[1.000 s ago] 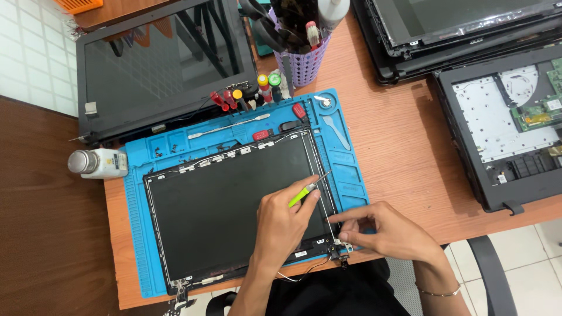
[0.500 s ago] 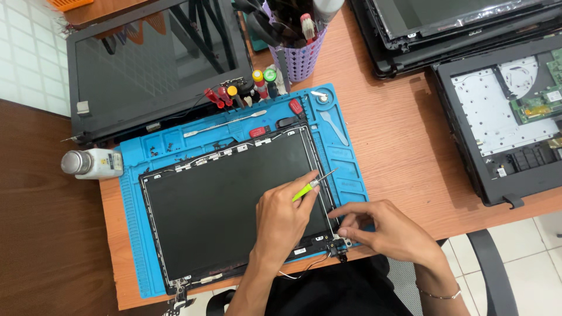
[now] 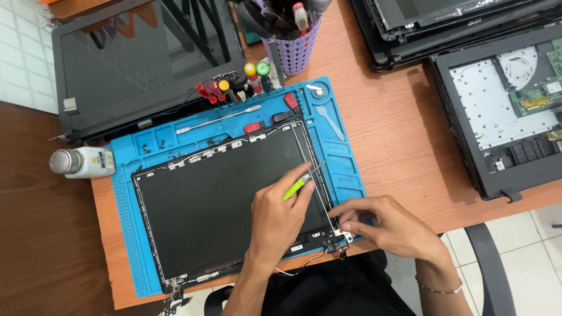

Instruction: The person disassembles a laptop by using a screwdriver to remove screws from the internal frame, prying at the edges of the bezel, and handling various internal components and wires.

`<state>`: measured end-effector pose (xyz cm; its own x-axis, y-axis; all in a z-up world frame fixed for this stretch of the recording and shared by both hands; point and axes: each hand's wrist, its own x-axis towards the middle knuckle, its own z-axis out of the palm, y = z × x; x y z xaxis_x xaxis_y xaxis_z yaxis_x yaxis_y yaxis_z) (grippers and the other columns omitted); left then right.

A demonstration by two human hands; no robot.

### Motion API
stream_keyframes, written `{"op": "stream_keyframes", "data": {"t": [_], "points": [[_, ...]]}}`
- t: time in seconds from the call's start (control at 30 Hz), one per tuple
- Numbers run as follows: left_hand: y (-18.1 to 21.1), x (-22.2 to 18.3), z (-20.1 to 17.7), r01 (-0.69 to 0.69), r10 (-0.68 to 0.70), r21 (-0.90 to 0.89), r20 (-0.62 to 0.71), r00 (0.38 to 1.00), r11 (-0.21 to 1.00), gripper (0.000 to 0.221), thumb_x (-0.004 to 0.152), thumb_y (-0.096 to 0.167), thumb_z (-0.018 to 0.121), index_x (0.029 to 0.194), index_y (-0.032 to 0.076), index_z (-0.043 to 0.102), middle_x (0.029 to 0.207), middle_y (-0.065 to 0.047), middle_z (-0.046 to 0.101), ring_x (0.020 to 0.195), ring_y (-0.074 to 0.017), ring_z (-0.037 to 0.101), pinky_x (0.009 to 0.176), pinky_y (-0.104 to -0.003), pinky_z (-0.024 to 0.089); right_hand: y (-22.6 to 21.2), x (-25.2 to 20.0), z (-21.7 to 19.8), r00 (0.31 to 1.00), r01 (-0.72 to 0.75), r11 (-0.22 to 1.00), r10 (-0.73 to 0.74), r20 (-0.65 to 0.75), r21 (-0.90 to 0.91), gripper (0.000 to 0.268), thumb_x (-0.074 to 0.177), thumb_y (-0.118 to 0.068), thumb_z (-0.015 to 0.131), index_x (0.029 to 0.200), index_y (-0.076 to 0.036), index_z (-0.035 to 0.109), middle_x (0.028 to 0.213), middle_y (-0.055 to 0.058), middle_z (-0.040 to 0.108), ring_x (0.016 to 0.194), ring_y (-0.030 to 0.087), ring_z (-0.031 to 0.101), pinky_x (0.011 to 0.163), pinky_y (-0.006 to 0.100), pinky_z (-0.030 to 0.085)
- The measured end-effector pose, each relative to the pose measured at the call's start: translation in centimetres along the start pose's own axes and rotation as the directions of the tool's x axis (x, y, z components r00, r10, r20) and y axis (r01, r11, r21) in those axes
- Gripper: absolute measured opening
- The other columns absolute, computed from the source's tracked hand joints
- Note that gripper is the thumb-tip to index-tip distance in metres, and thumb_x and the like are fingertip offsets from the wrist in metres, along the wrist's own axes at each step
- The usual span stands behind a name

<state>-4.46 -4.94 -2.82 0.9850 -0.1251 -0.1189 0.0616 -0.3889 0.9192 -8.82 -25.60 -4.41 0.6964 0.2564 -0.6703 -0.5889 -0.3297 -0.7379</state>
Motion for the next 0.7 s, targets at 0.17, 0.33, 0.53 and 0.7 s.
{"op": "stream_keyframes", "data": {"t": [0.17, 0.33, 0.53, 0.7], "points": [[0.0, 0.1, -0.5, 0.060, -0.063, -0.104, -0.017, 0.998, 0.993, 0.031, 0.091, 0.017, 0.073, 0.119, 0.003, 0.070, 0.080, -0.012, 0.073, 0.079, -0.0121, 0.075, 0.074, -0.029, 0.066, 0.9, 0.5, -0.5, 0.975, 0.220, 0.975, -0.219, 0.041, -0.030, 0.026, 0.088, -0.006, 0.069, 0.112, -0.004, 0.078, 0.082, 0.005, 0.077, 0.080, 0.011, 0.069, 0.075, 0.030, 0.056], [0.2, 0.1, -0.7, 0.212, -0.213, 0.047, -0.001, 0.977, 0.976, 0.026, 0.090, 0.021, 0.077, 0.110, 0.004, 0.075, 0.065, -0.012, 0.063, 0.056, -0.0145, 0.051, 0.053, -0.036, 0.049, 0.3, 0.5, -0.1, 0.963, 0.267, 0.961, -0.264, 0.049, -0.074, 0.030, 0.087, -0.004, 0.068, 0.116, -0.004, 0.077, 0.084, 0.005, 0.079, 0.081, 0.012, 0.070, 0.080, 0.029, 0.058], [-0.2, -0.1, -0.4, 0.091, -0.092, 0.187, -0.006, 0.996, 0.978, 0.028, 0.086, 0.027, 0.077, 0.110, 0.011, 0.075, 0.081, -0.010, 0.076, 0.067, -0.0211, 0.076, 0.059, -0.035, 0.057, -0.8, 0.0, 0.5, 0.975, 0.220, 0.960, -0.219, 0.026, -0.174, 0.032, 0.084, -0.005, 0.072, 0.116, -0.007, 0.077, 0.082, 0.006, 0.079, 0.077, 0.014, 0.070, 0.077, 0.030, 0.058], [-0.4, -0.2, 0.0, 0.066, -0.068, 0.241, 0.000, 0.998, 0.968, 0.028, 0.087, 0.027, 0.076, 0.110, 0.012, 0.074, 0.087, -0.011, 0.078, 0.072, -0.0274, 0.078, 0.062, -0.037, 0.058, -1.1, -0.4, 0.8, 0.975, 0.215, 0.955, -0.222, -0.012, -0.203, 0.036, 0.083, -0.007, 0.073, 0.118, -0.009, 0.078, 0.080, 0.006, 0.080, 0.075, 0.015, 0.071, 0.075, 0.030, 0.059]]}}
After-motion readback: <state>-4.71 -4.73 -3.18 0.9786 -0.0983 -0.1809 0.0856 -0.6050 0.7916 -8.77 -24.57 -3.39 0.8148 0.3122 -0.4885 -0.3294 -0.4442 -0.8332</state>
